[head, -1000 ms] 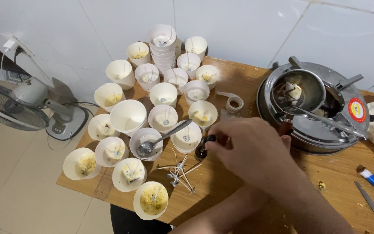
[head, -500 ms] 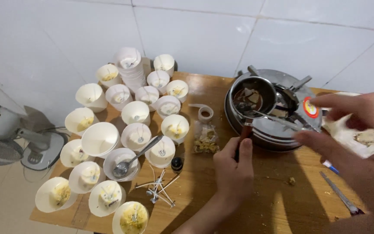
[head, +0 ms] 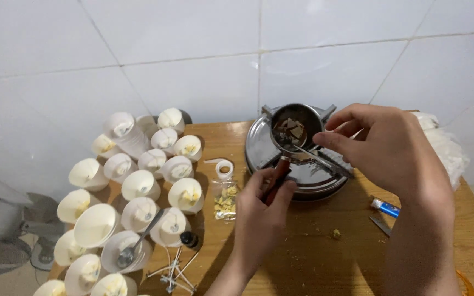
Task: Melting wax flakes in a small pot on a portable stove and adding fragrance or dye using a dropper.
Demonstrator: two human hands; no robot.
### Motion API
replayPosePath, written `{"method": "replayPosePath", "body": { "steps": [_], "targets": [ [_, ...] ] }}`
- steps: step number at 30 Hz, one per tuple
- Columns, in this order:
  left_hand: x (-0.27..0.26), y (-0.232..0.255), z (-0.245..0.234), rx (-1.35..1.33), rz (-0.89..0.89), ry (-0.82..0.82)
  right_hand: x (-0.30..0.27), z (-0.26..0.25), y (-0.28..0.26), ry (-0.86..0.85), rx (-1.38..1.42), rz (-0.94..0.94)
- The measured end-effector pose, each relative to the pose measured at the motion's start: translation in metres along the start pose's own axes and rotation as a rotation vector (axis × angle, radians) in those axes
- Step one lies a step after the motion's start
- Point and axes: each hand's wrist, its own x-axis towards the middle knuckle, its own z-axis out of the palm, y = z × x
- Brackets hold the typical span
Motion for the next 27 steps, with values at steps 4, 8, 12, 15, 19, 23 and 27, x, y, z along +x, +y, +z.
{"method": "replayPosePath", "body": {
  "steps": [4,8,12,15,19,23,27],
  "targets": [
    [0.008,0.018,0.006,0.144,-0.115,0.015,0.005,-0.014,0.009,-0.016,-0.097,0.082],
    [0.015,0.013,0.016,0.179,-0.140,0.022,0.007,-0.021,0.003,-0.191,-0.175,0.213],
    [0.024,-0.002,0.017,0.212,0.021,0.042,0.024,-0.012,0.019,-0.054,0.094,0.042],
    [0.026,-0.010,0.013,0.241,0.131,0.077,0.036,0.005,0.021,0.080,0.291,-0.109],
    [0.030,-0.012,0.010,0.314,0.181,0.184,0.056,0.030,0.026,0.091,0.407,-0.297],
    [0.035,-0.040,0.009,0.369,0.158,0.303,0.062,0.029,0.029,0.116,0.194,-0.473],
    [0.034,-0.048,0.006,0.333,0.453,0.267,0.065,0.027,0.034,0.184,0.181,-0.588]
  ]
}}
